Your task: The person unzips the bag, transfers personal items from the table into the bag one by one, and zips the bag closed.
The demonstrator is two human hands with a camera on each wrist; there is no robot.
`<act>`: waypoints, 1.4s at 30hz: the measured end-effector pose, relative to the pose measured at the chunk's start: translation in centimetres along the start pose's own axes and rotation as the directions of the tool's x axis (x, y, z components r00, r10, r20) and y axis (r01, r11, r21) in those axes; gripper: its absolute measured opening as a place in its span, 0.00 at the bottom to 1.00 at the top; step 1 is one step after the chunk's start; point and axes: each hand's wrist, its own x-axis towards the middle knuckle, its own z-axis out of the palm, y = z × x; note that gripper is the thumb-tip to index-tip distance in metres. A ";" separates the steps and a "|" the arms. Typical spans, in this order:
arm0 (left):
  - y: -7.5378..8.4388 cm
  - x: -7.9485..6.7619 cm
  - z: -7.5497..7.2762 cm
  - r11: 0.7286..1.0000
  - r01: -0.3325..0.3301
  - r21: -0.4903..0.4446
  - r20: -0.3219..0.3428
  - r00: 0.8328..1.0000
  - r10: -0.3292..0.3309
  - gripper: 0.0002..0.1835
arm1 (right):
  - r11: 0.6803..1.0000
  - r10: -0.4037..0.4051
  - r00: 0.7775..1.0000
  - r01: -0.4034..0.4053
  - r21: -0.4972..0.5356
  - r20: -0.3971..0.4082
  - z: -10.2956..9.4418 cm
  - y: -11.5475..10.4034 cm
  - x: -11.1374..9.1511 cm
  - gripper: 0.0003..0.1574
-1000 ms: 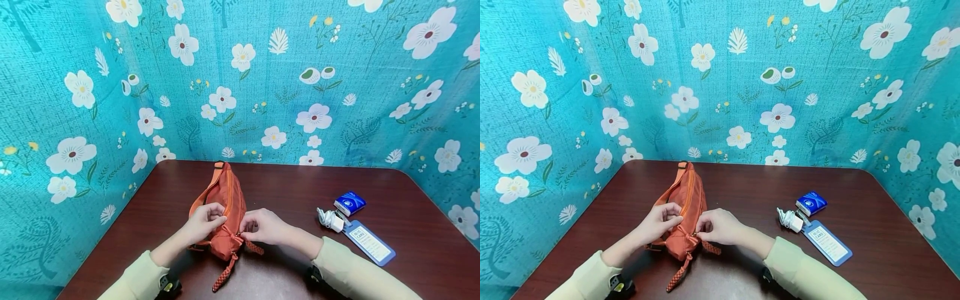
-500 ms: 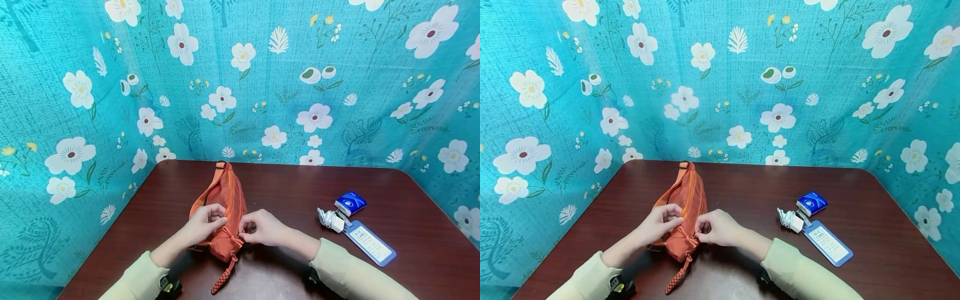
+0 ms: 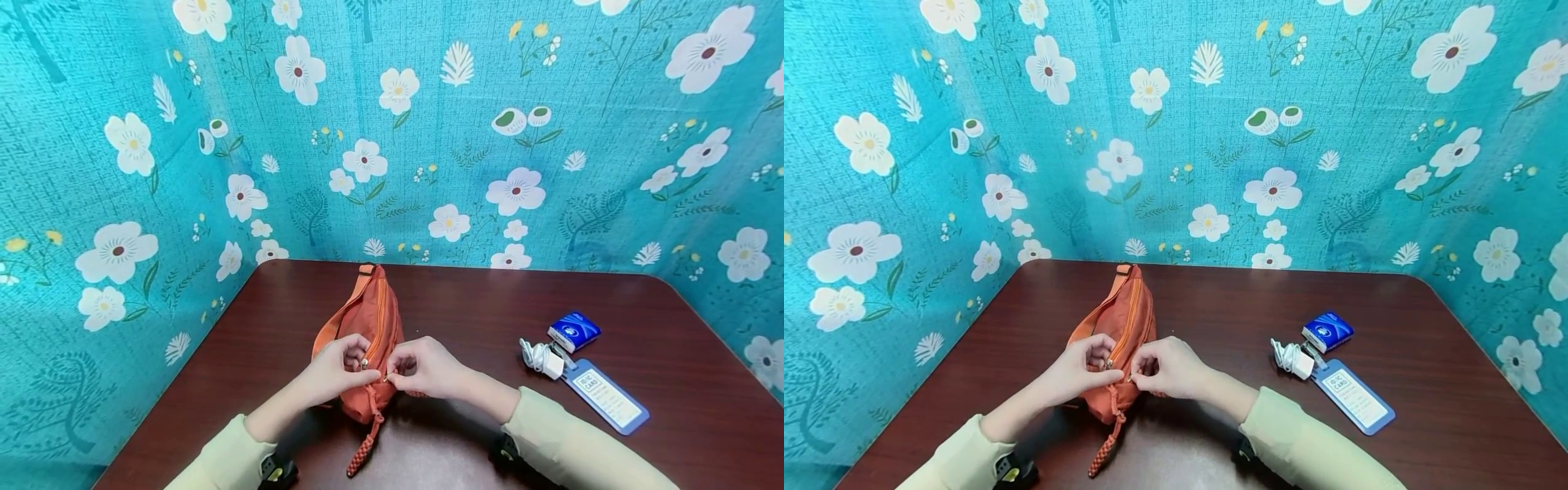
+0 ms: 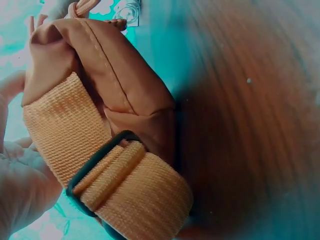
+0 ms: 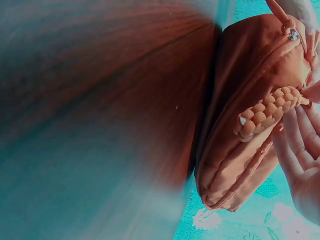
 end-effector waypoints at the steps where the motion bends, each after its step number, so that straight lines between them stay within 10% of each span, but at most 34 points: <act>1: 0.0 -0.1 0.0 1.000 0.000 0.005 0.004 1.000 0.000 0.16 | 1.000 0.004 1.000 -0.004 -0.002 -0.003 -0.1 -0.1 0.0 0.10; 22: -0.2 -1.7 0.1 0.999 0.014 -0.040 0.015 1.000 -0.014 0.17 | 0.953 0.231 0.951 -0.264 -0.146 -0.207 -4.0 4.9 2.7 0.02; 33: 1.9 1.8 -2.7 0.965 -0.008 0.262 -0.206 0.976 0.064 0.11 | 0.980 0.178 0.956 -0.193 -0.045 -0.232 -4.3 3.1 4.2 0.03; 42: 1.8 4.5 -2.4 0.958 -0.035 0.283 -0.073 0.996 0.058 0.10 | 0.985 0.167 0.965 -0.172 -0.009 -0.205 -4.0 2.2 4.4 0.05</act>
